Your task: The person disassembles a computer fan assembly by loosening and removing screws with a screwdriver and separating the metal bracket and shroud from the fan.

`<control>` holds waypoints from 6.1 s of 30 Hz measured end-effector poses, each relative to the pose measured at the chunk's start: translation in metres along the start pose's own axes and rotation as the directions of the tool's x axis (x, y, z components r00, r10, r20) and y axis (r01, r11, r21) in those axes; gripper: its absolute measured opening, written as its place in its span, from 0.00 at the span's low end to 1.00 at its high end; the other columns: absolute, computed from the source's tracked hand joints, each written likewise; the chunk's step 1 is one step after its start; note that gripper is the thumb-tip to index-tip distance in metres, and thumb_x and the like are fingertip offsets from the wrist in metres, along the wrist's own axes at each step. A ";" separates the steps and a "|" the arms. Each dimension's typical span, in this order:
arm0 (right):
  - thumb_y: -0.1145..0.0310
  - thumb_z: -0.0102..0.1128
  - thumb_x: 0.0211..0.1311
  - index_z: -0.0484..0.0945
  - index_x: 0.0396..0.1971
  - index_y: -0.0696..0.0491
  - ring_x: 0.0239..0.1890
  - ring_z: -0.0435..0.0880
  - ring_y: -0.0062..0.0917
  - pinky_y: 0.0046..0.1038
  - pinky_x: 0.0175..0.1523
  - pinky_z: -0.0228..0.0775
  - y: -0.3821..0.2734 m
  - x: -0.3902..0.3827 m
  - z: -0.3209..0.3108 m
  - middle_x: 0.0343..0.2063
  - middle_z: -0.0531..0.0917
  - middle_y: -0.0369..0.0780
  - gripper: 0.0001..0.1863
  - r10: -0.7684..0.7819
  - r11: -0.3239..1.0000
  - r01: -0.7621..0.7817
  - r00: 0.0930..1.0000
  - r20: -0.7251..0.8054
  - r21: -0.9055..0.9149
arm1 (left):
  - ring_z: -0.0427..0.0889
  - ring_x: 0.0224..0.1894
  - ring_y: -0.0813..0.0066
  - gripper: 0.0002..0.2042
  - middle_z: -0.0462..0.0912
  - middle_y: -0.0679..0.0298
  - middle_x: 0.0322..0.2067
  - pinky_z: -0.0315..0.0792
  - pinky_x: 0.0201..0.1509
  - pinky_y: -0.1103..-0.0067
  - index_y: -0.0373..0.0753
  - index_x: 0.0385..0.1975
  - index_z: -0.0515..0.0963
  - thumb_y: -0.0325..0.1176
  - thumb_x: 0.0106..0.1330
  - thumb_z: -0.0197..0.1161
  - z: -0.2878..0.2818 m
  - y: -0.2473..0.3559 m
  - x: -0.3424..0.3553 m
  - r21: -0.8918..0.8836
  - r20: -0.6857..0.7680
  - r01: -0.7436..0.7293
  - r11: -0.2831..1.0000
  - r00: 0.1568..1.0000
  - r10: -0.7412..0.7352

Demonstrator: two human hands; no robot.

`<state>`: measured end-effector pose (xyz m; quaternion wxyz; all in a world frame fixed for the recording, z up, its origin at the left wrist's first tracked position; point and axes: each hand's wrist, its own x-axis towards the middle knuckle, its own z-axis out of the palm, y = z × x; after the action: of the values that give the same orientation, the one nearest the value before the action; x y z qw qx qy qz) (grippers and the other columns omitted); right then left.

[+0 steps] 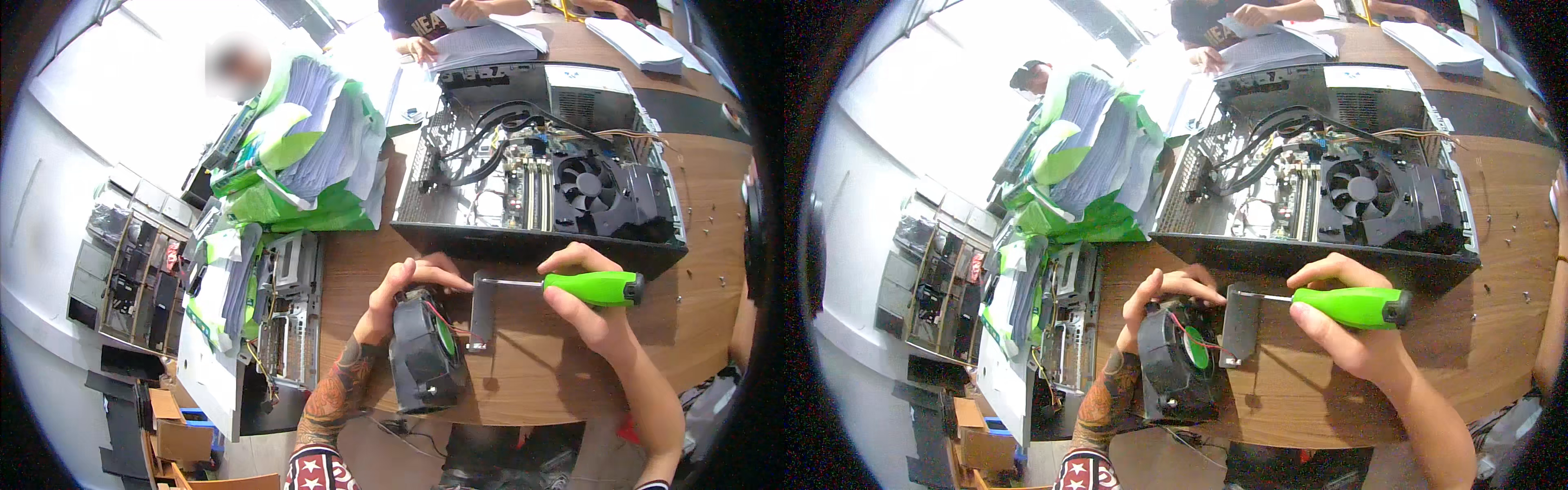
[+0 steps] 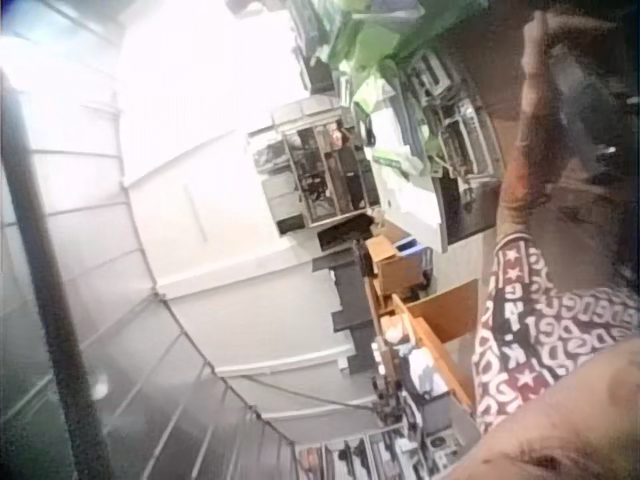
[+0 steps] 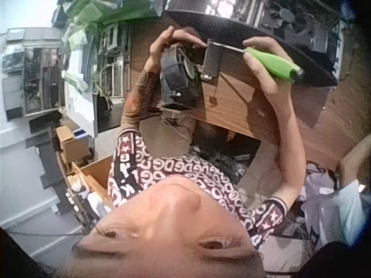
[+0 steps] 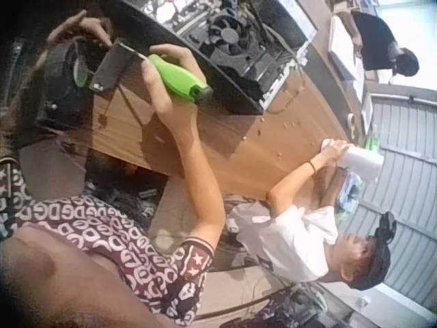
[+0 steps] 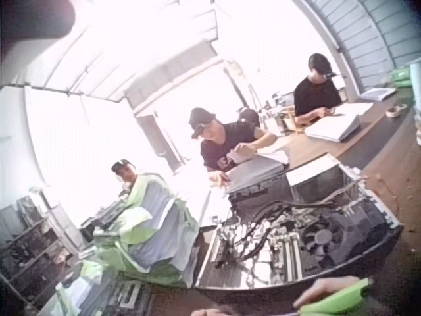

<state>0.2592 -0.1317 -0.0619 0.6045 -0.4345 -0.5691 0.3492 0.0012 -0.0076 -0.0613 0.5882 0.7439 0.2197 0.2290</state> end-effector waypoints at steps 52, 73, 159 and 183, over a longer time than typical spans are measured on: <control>0.69 0.67 0.56 0.80 0.36 0.58 0.30 0.79 0.19 0.22 0.38 0.71 0.006 0.003 -0.003 0.28 0.82 0.38 0.11 -0.051 0.998 0.052 0.998 0.028 -0.028 | 0.79 0.42 0.57 0.40 0.81 0.45 0.37 0.70 0.53 0.70 0.25 0.35 0.81 0.57 0.69 0.26 0.007 0.001 -0.001 -0.119 -0.056 0.007 0.993 0.998 -0.014; 0.72 0.66 0.56 0.79 0.36 0.58 0.30 0.77 0.15 0.19 0.37 0.68 -0.004 -0.001 -0.001 0.26 0.81 0.35 0.09 0.179 0.983 -0.177 0.983 -0.039 0.053 | 0.77 0.49 0.55 0.38 0.79 0.45 0.45 0.66 0.59 0.68 0.25 0.35 0.83 0.60 0.62 0.38 0.006 -0.004 -0.001 -0.216 -0.040 0.032 0.976 0.998 -0.042; 0.54 0.64 0.50 0.69 0.49 0.80 0.34 0.86 0.44 0.36 0.27 0.82 -0.012 0.006 -0.029 0.38 0.81 0.63 0.41 0.236 0.537 -0.684 0.683 0.691 0.493 | 0.70 0.20 0.67 0.26 0.74 0.53 0.16 0.65 0.28 0.74 0.31 0.13 0.72 0.44 0.67 0.40 -0.001 -0.019 0.000 -0.156 -0.172 -0.170 0.973 0.975 0.143; 0.48 0.61 0.61 0.82 0.22 0.59 0.16 0.72 0.13 0.20 0.21 0.60 -0.014 0.007 -0.036 0.13 0.76 0.33 0.25 0.513 0.834 -0.534 0.661 0.548 -0.137 | 0.74 0.21 0.63 0.25 0.76 0.53 0.16 0.69 0.31 0.72 0.31 0.13 0.74 0.40 0.67 0.40 -0.012 -0.020 0.001 -0.151 -0.147 -0.236 0.960 0.966 0.214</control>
<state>0.2946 -0.1352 -0.0456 0.2901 -0.4456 -0.5658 0.6301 -0.0065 0.0063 -0.0785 0.6029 0.6957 0.1512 0.3600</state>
